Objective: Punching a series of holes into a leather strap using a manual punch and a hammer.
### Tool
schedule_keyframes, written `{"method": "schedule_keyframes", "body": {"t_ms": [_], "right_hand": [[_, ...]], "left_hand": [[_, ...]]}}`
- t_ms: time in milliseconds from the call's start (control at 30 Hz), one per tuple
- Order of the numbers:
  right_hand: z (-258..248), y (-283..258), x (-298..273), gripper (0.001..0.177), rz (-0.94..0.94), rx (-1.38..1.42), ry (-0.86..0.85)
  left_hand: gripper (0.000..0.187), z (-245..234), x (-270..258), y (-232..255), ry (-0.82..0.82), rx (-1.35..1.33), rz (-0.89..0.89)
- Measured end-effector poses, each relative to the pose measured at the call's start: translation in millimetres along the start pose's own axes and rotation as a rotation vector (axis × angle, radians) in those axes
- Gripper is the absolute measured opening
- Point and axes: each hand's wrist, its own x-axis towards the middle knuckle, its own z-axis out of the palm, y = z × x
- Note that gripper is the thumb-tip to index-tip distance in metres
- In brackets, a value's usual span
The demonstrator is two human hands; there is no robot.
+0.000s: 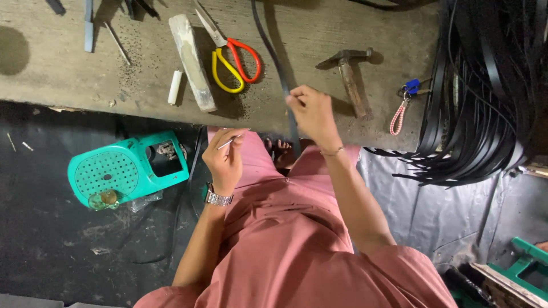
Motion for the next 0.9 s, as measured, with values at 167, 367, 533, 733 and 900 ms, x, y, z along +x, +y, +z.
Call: {"method": "schedule_keyframes", "body": {"t_ms": [167,367,533,733,900], "right_hand": [[-29,-4,-23,0.038,-0.003,0.162,-0.045],[-29,23,-24,0.011,-0.406,-0.109,0.055],[-60,29,-25,0.022,-0.603,-0.237,0.016],[-63,39,-30,0.028,-0.624,-0.31,-0.011],[-40,22,-27,0.042,-0.497,-0.455,0.095]], "left_hand": [[0.029,21,-6,-3,-0.089,-0.151,-0.161],[0.024,39,4,3,-0.162,-0.215,-0.281],[0.018,47,8,1,-0.155,-0.28,-0.347],[0.03,53,20,0,-0.17,-0.275,-0.261],[0.03,60,27,-4,-0.198,-0.279,-0.222]]}}
